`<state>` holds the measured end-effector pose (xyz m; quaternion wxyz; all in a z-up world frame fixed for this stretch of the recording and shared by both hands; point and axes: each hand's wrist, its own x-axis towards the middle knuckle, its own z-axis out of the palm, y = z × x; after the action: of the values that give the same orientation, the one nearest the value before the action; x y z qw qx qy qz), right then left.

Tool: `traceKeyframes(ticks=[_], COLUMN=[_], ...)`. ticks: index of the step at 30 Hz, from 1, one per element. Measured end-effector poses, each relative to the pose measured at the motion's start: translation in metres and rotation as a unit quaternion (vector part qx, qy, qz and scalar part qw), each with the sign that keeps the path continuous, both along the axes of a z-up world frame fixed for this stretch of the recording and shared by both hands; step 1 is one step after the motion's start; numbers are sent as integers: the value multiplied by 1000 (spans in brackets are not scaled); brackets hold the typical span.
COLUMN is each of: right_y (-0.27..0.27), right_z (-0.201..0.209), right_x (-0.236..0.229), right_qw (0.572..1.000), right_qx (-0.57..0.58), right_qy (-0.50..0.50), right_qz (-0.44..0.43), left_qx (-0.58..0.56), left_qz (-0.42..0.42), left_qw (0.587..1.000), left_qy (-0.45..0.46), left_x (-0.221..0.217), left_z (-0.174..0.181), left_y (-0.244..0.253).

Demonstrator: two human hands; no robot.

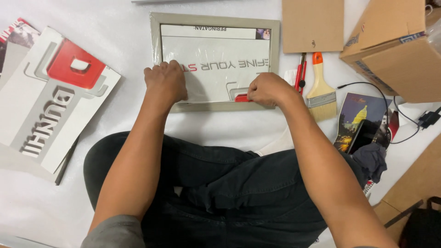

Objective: Assembling and cleaning a picture frame by removing the backing, brushing the glass, and reinserting the components.

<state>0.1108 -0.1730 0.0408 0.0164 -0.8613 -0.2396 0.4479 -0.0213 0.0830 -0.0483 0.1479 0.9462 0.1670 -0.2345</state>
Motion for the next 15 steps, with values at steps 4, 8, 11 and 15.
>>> traceKeyframes(ticks=[4, 8, 11, 15], right_y=[-3, -27, -26, -39], right_z=[-3, -27, -31, -43], right_x=[2, 27, 38, 60], right_qw=[1000, 958, 782, 673], right_qx=[5, 147, 295, 338], right_qy=[-9, -123, -128, -22], right_qz=[-27, -213, -533, -658], left_qx=[3, -59, -86, -102], left_qz=[13, 58, 137, 172], left_qw=[999, 996, 982, 969], left_qy=[31, 14, -96, -143], left_x=[6, 12, 10, 13], left_z=[-8, 58, 69, 66], left_y=[-2, 6, 16, 18])
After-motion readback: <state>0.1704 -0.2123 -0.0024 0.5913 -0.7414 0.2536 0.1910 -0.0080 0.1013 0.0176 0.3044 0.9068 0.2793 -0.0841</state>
